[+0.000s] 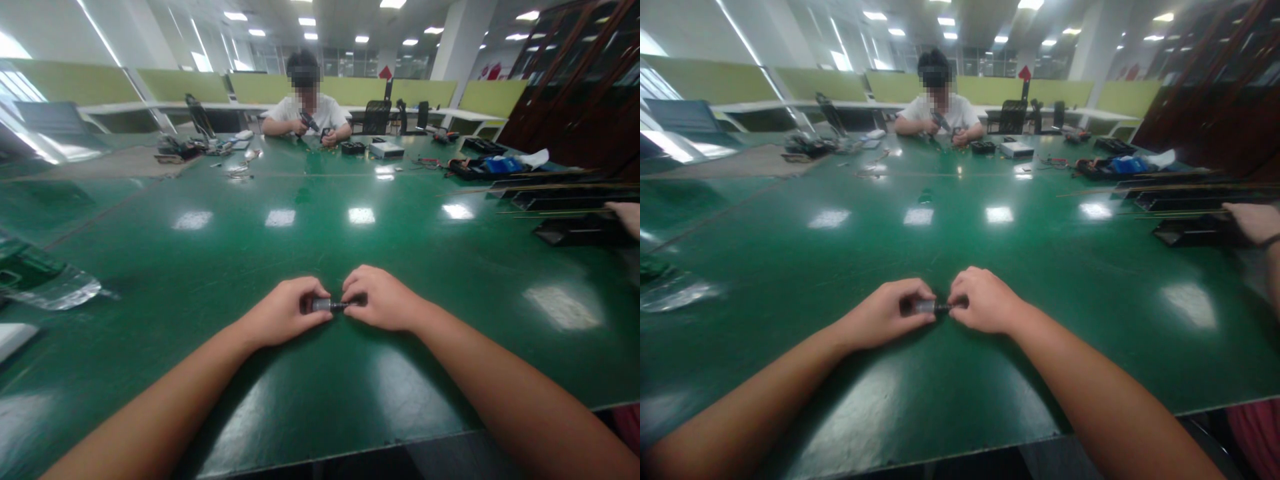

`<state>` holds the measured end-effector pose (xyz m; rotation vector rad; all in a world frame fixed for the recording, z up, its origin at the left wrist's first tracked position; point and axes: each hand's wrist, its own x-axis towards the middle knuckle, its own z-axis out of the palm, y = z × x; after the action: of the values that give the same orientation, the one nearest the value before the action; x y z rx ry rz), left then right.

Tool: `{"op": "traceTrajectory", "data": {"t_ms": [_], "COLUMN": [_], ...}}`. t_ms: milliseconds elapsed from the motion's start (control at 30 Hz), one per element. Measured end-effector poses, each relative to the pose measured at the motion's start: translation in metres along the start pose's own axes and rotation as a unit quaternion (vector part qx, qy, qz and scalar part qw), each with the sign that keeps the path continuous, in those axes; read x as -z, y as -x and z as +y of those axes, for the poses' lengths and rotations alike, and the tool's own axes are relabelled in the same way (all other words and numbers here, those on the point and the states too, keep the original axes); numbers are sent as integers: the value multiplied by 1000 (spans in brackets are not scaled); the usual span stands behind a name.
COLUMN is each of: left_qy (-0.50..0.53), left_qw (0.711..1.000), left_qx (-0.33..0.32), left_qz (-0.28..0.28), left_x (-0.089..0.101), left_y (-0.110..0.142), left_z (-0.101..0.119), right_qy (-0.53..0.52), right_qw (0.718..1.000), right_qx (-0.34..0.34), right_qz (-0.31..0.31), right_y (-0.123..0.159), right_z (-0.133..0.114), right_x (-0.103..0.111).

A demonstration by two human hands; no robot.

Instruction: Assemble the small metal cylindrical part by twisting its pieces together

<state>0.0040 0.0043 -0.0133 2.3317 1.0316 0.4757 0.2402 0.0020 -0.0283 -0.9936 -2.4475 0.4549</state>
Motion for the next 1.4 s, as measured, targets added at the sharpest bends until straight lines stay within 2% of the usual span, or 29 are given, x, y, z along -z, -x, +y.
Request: {"op": "traceTrajectory", "data": {"t_ms": [1400], "left_qy": [5], "left_qw": [1000], "left_qx": [3], "left_qz": [1], "left_x": [0], "left_y": [1], "left_z": [-1], "right_qy": [27], "right_qw": [998], "right_qx": [-35], "right_qz": [-46], "right_y": [4], "right_z": [6], "right_x": [20]}}
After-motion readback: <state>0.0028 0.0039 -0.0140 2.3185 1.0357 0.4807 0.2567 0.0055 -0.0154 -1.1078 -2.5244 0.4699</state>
